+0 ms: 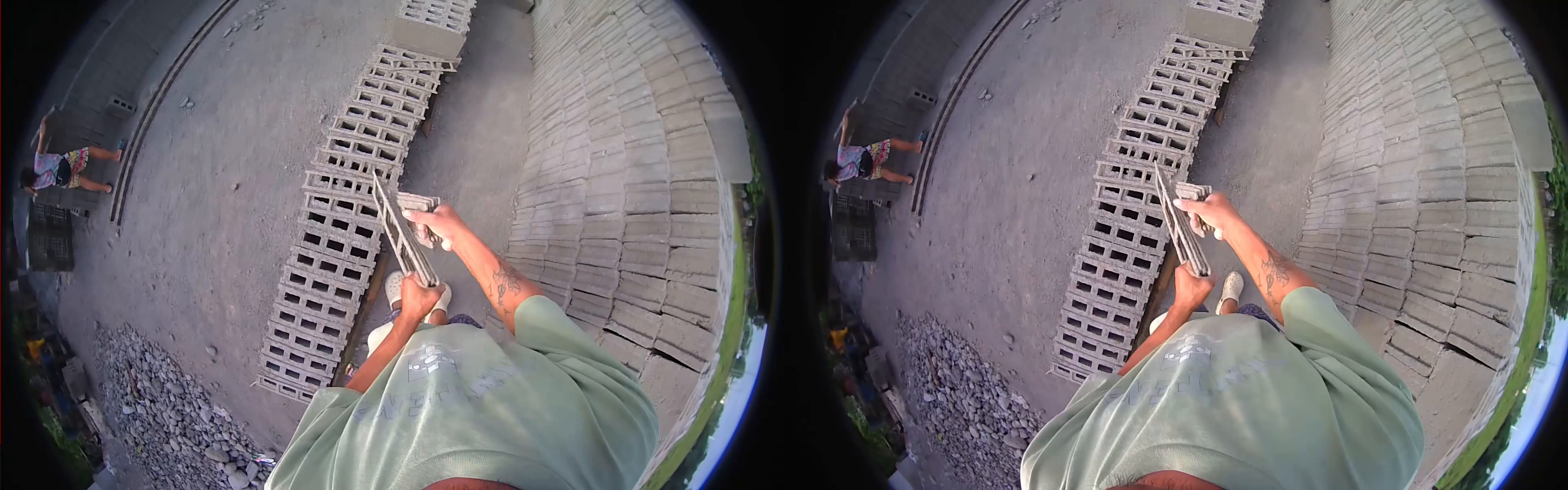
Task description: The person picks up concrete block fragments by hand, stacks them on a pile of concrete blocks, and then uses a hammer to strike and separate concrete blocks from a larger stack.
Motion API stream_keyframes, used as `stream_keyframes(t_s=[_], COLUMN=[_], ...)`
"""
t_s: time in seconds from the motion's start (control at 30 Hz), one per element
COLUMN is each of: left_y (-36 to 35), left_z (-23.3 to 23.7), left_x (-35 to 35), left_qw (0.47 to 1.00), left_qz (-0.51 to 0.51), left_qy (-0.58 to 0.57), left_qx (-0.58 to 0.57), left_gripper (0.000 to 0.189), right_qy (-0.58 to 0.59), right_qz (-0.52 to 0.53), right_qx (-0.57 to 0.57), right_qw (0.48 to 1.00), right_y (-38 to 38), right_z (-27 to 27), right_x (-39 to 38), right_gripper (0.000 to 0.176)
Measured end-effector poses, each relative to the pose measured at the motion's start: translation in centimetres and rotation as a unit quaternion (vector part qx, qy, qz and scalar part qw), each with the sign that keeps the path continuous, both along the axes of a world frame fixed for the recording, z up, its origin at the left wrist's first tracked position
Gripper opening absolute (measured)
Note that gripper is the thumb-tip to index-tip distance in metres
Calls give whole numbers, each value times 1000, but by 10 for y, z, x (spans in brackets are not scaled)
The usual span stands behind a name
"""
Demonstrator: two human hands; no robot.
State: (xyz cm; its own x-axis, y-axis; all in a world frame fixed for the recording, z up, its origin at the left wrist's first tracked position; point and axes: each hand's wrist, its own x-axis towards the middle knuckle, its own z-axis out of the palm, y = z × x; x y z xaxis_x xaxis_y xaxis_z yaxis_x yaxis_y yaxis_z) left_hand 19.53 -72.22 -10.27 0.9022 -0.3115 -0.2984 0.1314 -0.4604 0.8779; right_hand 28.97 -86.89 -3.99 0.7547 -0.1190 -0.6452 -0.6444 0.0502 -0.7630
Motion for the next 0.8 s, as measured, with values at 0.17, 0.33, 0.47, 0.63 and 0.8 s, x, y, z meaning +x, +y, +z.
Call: stream_keyframes(t_s=[0.17, 0.33, 0.47, 0.63, 0.8], left_y=[95, 277, 349, 353, 119], left_z=[47, 70, 89, 75, 17], left_x=[9, 59, 75, 106, 55], left_qw=[912, 737, 797, 835, 944], left_qz=[255, 469, 557, 549, 303], left_qy=[148, 264, 133, -28, -126], left_qx=[-285, -409, -189, 19, 41], left_gripper=[14, 20, 20, 10, 20], right_qy=[-20, 11, 53, 20, -1], right_qz=[92, -85, -311, -429, -248], right_qx=[44, 1, 27, -36, 56], right_qw=[995, 996, 949, 903, 967], right_y=[-111, -192, -222, -190, -71], right_z=[40, 57, 21, -6, 5], right_x=[-20, -65, -81, -67, -22], right_gripper=[14, 17, 20, 24, 31])
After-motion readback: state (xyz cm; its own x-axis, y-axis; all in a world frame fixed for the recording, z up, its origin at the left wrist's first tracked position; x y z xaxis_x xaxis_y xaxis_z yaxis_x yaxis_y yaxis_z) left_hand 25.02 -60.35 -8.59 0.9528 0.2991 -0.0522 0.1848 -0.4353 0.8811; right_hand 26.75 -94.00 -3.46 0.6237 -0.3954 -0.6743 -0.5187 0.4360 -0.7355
